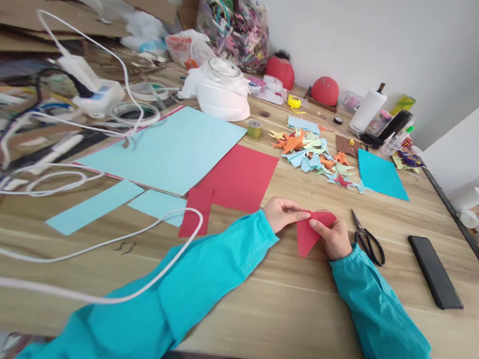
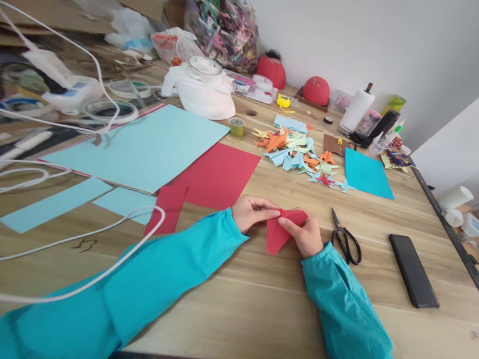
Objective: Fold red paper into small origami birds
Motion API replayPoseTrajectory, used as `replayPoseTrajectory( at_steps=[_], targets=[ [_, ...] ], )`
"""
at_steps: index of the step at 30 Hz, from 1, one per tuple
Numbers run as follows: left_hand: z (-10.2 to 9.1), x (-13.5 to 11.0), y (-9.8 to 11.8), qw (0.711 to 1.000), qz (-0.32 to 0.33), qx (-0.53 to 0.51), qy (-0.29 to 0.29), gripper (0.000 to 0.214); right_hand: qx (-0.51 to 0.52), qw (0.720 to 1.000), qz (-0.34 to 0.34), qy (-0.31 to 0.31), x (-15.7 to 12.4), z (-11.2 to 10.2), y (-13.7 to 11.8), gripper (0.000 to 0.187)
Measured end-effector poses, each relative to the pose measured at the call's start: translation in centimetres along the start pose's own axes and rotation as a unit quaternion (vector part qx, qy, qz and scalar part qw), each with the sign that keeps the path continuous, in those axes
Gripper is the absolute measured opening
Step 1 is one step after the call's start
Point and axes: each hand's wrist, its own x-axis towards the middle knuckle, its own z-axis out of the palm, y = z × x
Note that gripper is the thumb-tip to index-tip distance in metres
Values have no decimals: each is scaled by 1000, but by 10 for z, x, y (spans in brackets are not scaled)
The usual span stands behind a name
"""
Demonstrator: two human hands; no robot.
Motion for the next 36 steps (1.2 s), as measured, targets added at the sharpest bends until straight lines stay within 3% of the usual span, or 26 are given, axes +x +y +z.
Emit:
replayPoseTrajectory(
  at_steps=[6, 18, 27, 36],
  targets=[
    [0, 1, -2, 1000, 1, -1, -5, 41, -43, 998, -43, 16, 2, 0, 0, 17],
    [0, -1, 1, 999, -22, -32, -30, 42, -31, 999, -2, 40, 1, 0, 4, 23],
    [-4, 1, 0, 999, -11, 8, -41, 39, -18, 999, 4, 31, 0, 1, 0, 22],
    [-4, 2, -1, 999, -7, -9, -34, 41, -54, 997, -34, 35, 1, 0, 2, 22]
  ],
)
